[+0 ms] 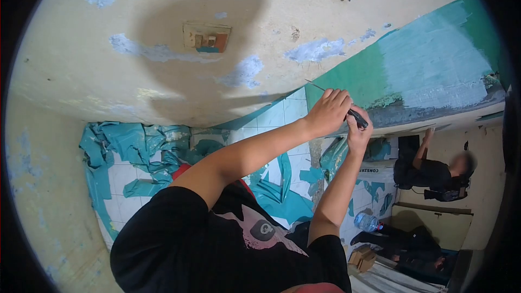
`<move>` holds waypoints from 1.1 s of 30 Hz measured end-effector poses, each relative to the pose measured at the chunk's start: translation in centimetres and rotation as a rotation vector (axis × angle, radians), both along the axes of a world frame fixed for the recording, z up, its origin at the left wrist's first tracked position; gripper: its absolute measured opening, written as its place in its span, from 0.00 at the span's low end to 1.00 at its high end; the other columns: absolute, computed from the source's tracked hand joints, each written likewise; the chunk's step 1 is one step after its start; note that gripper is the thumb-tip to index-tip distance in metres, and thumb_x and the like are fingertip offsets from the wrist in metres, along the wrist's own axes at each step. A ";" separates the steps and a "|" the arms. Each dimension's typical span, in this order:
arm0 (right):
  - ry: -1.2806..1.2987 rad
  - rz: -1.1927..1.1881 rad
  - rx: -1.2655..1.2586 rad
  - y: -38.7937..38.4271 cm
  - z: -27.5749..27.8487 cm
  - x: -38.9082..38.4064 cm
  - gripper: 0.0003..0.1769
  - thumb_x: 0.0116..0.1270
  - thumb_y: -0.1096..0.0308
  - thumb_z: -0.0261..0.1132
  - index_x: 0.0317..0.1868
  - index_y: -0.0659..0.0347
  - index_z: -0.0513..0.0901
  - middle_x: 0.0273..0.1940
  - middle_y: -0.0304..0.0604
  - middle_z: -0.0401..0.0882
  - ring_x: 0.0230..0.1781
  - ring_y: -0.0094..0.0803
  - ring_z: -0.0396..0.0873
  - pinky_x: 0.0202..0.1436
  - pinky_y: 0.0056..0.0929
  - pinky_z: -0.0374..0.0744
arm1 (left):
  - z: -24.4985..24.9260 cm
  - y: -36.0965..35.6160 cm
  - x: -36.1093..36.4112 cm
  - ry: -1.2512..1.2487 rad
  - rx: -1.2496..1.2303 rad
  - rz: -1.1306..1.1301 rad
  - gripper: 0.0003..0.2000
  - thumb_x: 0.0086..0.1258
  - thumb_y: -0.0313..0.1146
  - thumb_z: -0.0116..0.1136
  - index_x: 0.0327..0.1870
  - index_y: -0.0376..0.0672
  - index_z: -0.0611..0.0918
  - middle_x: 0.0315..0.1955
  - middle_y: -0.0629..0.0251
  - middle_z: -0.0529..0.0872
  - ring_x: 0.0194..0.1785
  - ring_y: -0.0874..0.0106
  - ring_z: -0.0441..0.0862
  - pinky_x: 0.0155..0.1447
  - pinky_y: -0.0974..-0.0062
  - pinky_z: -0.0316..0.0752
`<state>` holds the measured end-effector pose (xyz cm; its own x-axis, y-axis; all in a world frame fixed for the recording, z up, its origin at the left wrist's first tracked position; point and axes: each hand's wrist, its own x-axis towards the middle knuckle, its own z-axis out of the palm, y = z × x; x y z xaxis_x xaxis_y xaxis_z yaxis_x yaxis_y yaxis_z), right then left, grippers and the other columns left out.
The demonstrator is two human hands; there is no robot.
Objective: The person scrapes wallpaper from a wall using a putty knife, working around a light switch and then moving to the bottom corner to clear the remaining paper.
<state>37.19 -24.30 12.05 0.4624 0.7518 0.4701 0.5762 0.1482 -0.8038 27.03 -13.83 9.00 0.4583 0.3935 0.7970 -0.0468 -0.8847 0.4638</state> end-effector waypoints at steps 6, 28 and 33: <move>-0.016 0.030 -0.060 2.2 -0.4 -0.5 0.14 0.59 0.70 0.71 0.45 0.67 0.84 0.38 0.42 0.85 0.37 0.23 0.80 0.44 0.23 0.77 | -1.5 1.2 -0.2 0.038 -0.109 -0.014 0.14 0.53 0.24 0.57 0.41 0.33 0.74 0.40 0.55 0.74 0.48 0.58 0.72 0.52 0.62 0.62; 0.112 0.001 -0.241 -4.3 -9.1 -3.3 0.10 0.65 0.66 0.67 0.35 0.67 0.85 0.31 0.41 0.84 0.32 0.26 0.80 0.38 0.26 0.77 | -13.9 2.1 -8.0 0.157 -0.431 -0.020 0.20 0.58 0.35 0.65 0.51 0.40 0.75 0.45 0.54 0.76 0.51 0.57 0.74 0.57 0.60 0.66; 0.334 -0.074 -0.365 -7.4 -13.3 -5.6 0.11 0.67 0.66 0.66 0.32 0.67 0.85 0.29 0.39 0.83 0.31 0.23 0.78 0.38 0.25 0.75 | -14.2 4.2 -4.8 0.163 -0.918 0.055 0.20 0.65 0.46 0.61 0.45 0.36 0.79 0.38 0.53 0.83 0.40 0.63 0.80 0.45 0.67 0.74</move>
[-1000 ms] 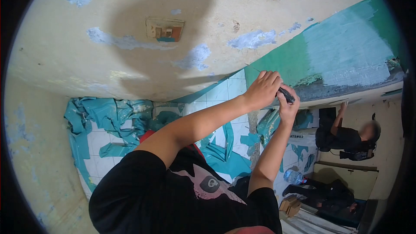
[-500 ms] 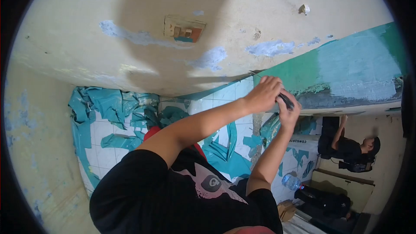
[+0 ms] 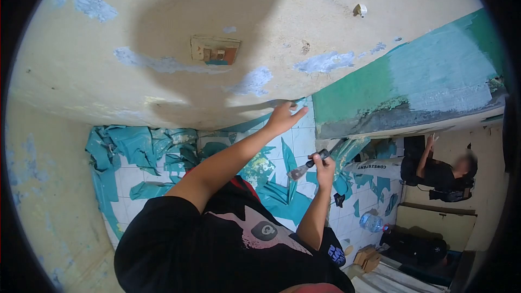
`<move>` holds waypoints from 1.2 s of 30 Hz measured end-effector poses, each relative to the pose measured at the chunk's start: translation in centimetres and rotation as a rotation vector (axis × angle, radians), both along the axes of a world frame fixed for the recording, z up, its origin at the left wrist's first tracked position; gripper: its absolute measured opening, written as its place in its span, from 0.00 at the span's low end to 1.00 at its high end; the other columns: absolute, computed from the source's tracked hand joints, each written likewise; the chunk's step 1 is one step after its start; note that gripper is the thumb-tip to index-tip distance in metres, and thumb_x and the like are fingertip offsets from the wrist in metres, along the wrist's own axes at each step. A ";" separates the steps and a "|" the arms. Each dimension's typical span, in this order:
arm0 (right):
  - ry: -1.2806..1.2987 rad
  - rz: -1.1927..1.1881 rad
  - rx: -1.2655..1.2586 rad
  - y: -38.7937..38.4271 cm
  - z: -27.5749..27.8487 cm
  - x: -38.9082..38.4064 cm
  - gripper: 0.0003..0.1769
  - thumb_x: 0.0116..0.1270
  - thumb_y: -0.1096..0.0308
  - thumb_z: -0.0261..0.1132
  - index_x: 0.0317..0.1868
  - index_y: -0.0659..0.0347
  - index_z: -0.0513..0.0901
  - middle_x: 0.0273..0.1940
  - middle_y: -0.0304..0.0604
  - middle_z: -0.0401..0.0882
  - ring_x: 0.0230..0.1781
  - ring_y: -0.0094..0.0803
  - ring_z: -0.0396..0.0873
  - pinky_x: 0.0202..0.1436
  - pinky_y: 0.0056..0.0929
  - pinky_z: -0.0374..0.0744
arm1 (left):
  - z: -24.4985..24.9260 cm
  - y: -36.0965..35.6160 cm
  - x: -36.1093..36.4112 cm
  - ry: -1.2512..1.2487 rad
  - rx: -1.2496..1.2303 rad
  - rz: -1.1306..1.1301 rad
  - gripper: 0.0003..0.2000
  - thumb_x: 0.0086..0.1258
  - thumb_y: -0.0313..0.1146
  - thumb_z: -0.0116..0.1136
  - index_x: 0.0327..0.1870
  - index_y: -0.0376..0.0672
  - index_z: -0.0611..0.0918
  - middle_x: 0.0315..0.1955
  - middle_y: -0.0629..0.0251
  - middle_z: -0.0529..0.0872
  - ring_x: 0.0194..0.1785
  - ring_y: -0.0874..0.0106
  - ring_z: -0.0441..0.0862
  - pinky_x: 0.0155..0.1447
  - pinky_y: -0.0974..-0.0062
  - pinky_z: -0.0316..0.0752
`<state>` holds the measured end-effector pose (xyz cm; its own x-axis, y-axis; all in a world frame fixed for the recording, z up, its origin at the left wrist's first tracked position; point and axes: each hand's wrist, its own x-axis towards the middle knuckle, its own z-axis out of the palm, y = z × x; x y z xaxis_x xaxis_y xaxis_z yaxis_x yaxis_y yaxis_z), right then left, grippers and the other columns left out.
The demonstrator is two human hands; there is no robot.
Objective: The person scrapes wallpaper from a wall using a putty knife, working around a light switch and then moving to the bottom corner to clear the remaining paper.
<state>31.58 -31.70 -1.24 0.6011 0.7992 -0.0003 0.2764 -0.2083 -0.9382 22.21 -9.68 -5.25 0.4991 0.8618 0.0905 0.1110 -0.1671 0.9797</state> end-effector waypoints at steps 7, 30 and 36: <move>-0.007 -0.010 -0.052 1.2 -1.0 -2.6 0.10 0.67 0.67 0.66 0.32 0.67 0.85 0.30 0.38 0.82 0.32 0.23 0.76 0.40 0.25 0.73 | 2.9 1.2 2.5 -0.385 -0.424 -0.203 0.22 0.73 0.46 0.47 0.33 0.32 0.82 0.27 0.56 0.85 0.31 0.66 0.84 0.39 0.67 0.77; 0.076 -0.123 0.007 13.7 1.2 1.0 0.19 0.72 0.55 0.60 0.36 0.64 0.81 0.22 0.33 0.74 0.21 0.21 0.70 0.24 0.21 0.67 | -23.0 -7.0 -51.7 1.427 -0.448 0.233 0.12 0.64 0.33 0.57 0.48 0.44 0.79 0.50 0.47 0.81 0.57 0.50 0.78 0.55 0.55 0.76; 0.146 -0.093 -0.049 13.5 1.5 0.8 0.23 0.73 0.51 0.57 0.41 0.66 0.83 0.24 0.36 0.77 0.25 0.22 0.74 0.29 0.22 0.71 | -26.3 -9.8 -54.7 1.470 -0.400 0.112 0.12 0.67 0.32 0.48 0.46 0.39 0.81 0.48 0.49 0.83 0.53 0.52 0.80 0.53 0.55 0.77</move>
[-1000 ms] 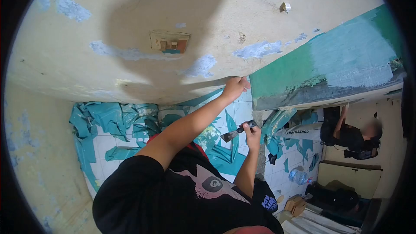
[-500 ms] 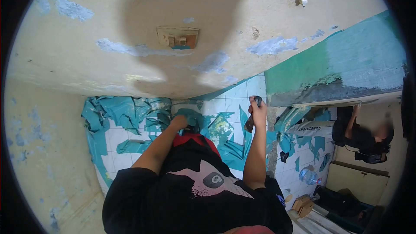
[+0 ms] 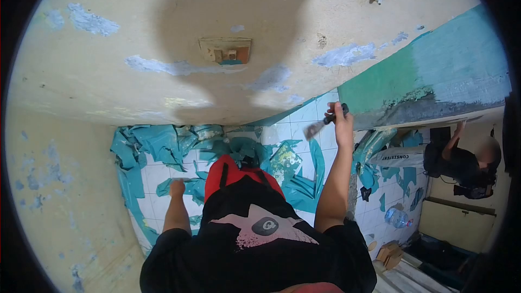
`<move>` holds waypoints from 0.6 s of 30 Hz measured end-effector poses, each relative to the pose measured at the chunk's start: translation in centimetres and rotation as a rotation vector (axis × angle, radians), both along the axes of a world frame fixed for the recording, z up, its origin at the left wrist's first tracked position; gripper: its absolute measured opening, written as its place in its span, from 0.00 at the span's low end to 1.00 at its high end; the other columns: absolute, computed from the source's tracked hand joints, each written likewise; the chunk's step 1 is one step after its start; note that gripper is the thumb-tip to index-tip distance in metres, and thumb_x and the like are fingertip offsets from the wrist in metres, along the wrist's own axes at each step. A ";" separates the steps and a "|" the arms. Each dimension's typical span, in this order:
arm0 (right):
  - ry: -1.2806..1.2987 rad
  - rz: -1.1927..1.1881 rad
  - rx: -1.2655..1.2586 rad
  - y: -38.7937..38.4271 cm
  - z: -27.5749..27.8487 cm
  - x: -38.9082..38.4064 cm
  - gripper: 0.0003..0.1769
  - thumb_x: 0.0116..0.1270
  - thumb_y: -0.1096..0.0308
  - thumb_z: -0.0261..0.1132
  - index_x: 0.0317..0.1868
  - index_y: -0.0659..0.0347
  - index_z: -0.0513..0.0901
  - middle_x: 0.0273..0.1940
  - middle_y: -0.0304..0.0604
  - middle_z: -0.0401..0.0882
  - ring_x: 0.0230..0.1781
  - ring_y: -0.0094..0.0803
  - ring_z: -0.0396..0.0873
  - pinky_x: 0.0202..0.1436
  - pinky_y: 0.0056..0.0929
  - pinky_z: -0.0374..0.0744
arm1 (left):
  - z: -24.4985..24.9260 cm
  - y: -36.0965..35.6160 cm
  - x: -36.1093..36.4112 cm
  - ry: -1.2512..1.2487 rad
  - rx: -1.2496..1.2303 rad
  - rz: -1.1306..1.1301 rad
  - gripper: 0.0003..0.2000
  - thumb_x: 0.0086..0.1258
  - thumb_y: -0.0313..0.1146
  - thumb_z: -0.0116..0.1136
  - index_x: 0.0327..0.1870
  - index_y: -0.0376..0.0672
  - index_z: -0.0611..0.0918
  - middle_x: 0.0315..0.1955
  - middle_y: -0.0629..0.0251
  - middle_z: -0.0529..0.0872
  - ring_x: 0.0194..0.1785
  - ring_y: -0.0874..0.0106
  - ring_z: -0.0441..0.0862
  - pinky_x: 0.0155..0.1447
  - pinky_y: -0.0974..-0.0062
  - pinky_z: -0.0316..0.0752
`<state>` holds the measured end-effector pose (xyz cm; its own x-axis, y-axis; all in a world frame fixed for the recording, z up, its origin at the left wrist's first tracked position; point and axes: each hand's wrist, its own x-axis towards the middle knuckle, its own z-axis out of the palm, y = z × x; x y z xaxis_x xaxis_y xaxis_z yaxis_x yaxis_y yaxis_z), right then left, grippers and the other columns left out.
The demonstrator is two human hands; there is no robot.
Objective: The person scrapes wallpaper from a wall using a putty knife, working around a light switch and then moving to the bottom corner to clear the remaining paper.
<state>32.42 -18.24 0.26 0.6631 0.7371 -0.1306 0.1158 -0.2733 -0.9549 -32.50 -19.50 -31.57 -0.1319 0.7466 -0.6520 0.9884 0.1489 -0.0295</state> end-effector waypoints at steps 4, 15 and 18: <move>-0.034 0.095 -0.084 -2.3 -1.0 -2.3 0.26 0.73 0.48 0.55 0.45 0.67 0.83 0.33 0.42 0.83 0.33 0.27 0.79 0.38 0.25 0.77 | 1.6 2.3 4.5 0.026 -0.189 0.110 0.18 0.70 0.40 0.50 0.57 0.47 0.81 0.56 0.55 0.81 0.62 0.57 0.77 0.62 0.51 0.69; 0.430 0.035 0.791 -3.7 2.9 -4.3 0.28 0.70 0.44 0.55 0.21 0.58 0.65 0.20 0.35 0.59 0.23 0.27 0.56 0.32 0.29 0.59 | 8.6 13.5 18.6 -0.199 0.191 -0.653 0.13 0.67 0.37 0.48 0.42 0.43 0.84 0.46 0.50 0.84 0.47 0.56 0.83 0.57 0.43 0.68; 0.362 0.116 0.934 -2.0 5.4 -2.9 0.31 0.70 0.43 0.52 0.16 0.57 0.62 0.16 0.35 0.56 0.20 0.28 0.55 0.32 0.32 0.59 | 14.5 15.1 23.4 -0.330 0.033 -0.473 0.16 0.66 0.39 0.52 0.48 0.39 0.81 0.42 0.48 0.84 0.49 0.53 0.82 0.59 0.50 0.71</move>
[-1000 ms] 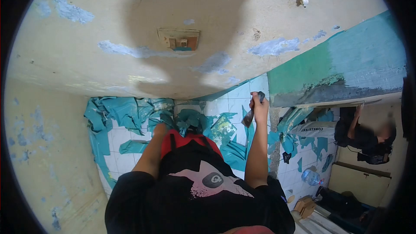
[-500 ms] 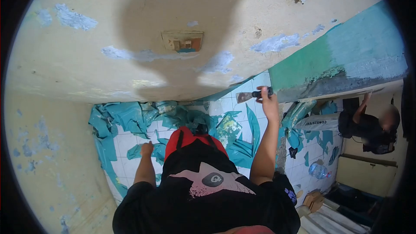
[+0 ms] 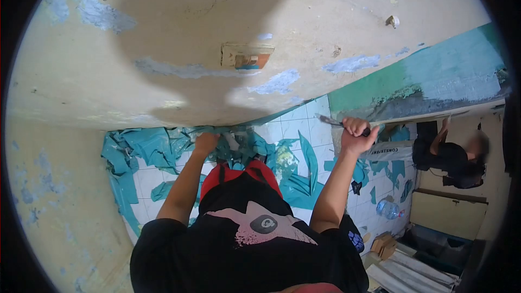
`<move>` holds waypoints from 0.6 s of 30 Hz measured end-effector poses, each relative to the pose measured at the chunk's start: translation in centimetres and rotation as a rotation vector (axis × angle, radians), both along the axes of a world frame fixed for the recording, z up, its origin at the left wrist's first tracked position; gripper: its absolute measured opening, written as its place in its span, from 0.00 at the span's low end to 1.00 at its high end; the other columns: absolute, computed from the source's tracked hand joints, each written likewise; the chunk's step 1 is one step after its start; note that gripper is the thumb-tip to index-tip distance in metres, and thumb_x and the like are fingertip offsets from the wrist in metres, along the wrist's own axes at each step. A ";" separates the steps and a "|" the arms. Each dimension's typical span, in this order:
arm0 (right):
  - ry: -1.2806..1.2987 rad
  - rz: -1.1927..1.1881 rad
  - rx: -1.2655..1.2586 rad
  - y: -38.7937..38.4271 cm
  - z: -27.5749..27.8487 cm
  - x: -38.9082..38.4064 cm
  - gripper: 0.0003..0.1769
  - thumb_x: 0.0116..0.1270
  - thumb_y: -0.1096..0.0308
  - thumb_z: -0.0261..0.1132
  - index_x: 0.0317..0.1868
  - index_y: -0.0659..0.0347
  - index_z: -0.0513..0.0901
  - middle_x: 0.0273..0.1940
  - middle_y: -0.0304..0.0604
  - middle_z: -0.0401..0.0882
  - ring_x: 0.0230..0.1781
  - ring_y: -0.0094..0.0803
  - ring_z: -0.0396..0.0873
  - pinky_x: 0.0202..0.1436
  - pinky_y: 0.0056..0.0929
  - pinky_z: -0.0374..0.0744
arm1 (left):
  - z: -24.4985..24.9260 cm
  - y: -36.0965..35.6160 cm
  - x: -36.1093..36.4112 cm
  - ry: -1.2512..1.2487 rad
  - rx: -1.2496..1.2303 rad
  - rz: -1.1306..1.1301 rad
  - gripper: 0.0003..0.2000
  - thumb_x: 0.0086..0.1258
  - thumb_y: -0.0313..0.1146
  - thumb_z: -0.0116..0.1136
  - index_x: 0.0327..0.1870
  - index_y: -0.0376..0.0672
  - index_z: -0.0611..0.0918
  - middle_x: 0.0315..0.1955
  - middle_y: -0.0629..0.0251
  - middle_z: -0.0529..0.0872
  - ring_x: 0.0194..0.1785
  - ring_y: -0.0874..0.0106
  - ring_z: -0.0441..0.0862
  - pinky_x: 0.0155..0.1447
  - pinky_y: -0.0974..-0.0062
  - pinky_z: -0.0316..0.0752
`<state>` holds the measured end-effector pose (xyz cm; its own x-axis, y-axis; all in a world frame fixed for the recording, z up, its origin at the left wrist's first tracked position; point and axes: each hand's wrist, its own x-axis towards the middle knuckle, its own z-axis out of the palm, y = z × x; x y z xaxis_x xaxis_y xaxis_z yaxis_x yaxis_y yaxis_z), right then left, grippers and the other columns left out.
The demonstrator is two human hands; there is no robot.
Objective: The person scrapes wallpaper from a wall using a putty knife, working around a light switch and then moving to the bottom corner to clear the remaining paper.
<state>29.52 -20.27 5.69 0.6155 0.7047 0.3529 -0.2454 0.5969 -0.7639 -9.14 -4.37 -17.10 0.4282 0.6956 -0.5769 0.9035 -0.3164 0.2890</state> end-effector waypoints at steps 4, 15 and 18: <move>-0.190 0.093 0.162 1.9 2.5 2.6 0.29 0.67 0.50 0.53 0.13 0.57 0.61 0.13 0.37 0.56 0.16 0.29 0.53 0.30 0.35 0.60 | 0.5 -0.6 4.5 -0.180 -0.044 -0.052 0.23 0.65 0.41 0.55 0.59 0.40 0.74 0.49 0.44 0.81 0.54 0.48 0.79 0.60 0.54 0.72; -0.622 -0.138 0.141 5.5 2.5 1.8 0.32 0.63 0.50 0.60 0.10 0.65 0.66 0.11 0.41 0.64 0.12 0.33 0.65 0.21 0.35 0.66 | 25.7 -6.6 25.9 -1.600 0.483 -0.463 0.29 0.59 0.29 0.62 0.65 0.41 0.70 0.59 0.52 0.70 0.63 0.52 0.69 0.65 0.56 0.66; -0.676 -0.179 0.176 5.0 2.7 2.2 0.31 0.64 0.51 0.59 0.10 0.64 0.66 0.11 0.40 0.65 0.12 0.32 0.66 0.20 0.34 0.66 | 27.7 -8.2 29.2 -1.772 0.504 -0.573 0.29 0.57 0.31 0.63 0.63 0.43 0.71 0.59 0.57 0.69 0.63 0.55 0.68 0.65 0.54 0.66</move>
<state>31.74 -15.27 8.44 0.3225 0.5110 0.7968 0.3602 0.7122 -0.6025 20.03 -12.61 10.57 0.4138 0.2190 0.8836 -0.4981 -0.7580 0.4211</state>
